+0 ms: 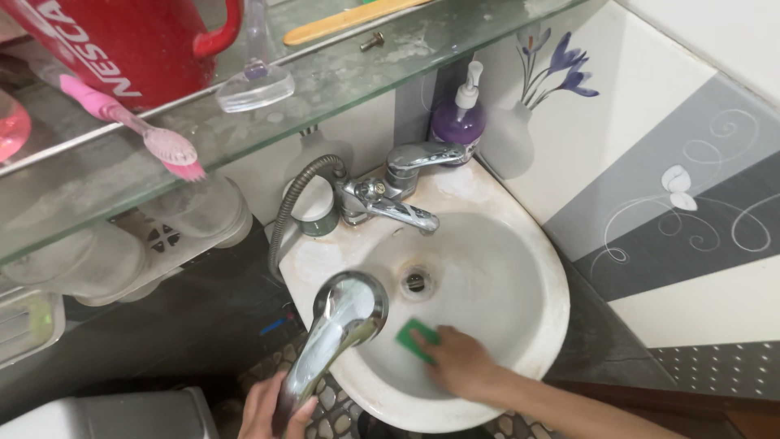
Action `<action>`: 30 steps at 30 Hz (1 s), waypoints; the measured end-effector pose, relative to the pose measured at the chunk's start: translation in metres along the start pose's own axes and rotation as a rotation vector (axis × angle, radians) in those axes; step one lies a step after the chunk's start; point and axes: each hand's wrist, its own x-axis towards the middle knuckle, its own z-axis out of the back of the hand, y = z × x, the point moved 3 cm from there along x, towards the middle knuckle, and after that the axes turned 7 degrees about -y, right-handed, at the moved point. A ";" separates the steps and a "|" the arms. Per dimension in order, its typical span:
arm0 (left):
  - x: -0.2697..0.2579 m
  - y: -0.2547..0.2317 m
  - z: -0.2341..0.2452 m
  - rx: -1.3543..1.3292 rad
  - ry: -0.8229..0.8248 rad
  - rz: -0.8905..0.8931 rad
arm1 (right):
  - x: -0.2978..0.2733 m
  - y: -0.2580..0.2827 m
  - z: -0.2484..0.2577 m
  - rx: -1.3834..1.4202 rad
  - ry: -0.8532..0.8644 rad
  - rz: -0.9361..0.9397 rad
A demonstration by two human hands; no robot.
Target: The person cleans a white bathroom sink using a green sponge and a handheld shower head. They scrub the basin and faucet area, then rinse the sink with water from the shower head.
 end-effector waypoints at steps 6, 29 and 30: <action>-0.012 0.023 -0.010 0.030 0.074 0.001 | 0.069 -0.008 -0.028 0.035 -0.044 -0.202; 0.015 -0.143 -0.051 0.088 0.444 -0.064 | 0.038 -0.124 0.056 -0.396 0.308 -0.325; 0.014 -0.151 -0.053 0.102 0.484 -0.064 | 0.048 -0.123 0.059 -0.412 0.296 -0.310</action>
